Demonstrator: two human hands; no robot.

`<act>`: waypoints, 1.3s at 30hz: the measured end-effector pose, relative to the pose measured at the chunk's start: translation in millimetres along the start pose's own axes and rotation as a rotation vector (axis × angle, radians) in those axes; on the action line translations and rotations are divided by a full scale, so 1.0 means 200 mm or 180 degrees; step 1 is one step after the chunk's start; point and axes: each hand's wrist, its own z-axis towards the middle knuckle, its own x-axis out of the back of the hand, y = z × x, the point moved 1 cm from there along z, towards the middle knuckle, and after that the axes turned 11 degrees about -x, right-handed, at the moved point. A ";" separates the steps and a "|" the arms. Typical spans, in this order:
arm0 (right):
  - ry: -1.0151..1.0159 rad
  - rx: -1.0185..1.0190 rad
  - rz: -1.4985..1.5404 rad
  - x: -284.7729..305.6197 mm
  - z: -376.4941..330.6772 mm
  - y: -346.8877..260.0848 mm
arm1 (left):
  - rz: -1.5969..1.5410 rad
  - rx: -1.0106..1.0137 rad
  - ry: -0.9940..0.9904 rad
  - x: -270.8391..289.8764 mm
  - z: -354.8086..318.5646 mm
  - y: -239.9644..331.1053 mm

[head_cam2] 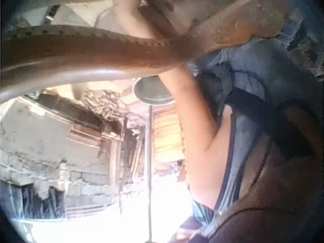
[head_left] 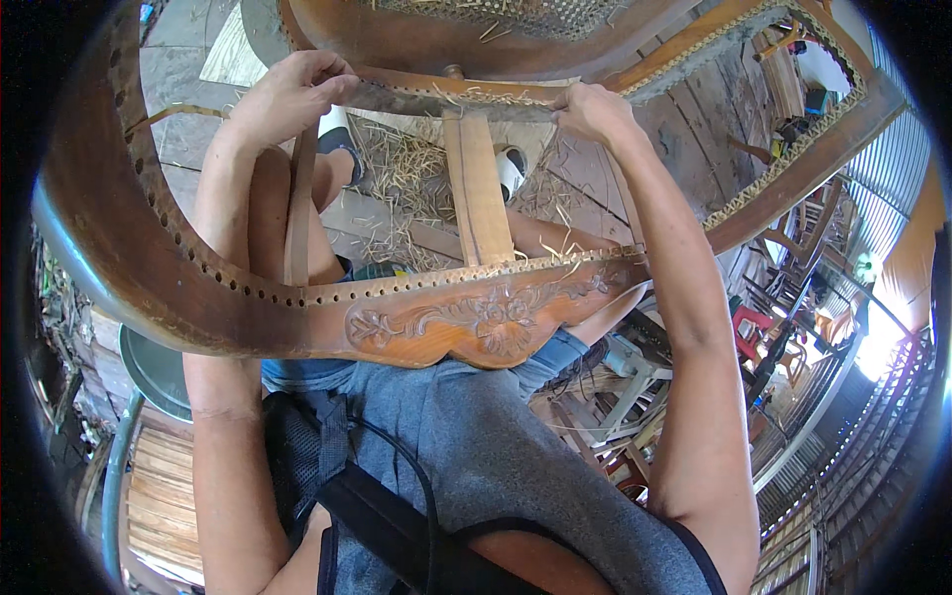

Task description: Weaving and securing decorative trim to the seat of a wooden chair.

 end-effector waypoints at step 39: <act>0.1651 -0.0762 0.2718 -0.79 0.08 -0.17 | -0.0362 0.0041 0.0049 -0.04 0.00 0.02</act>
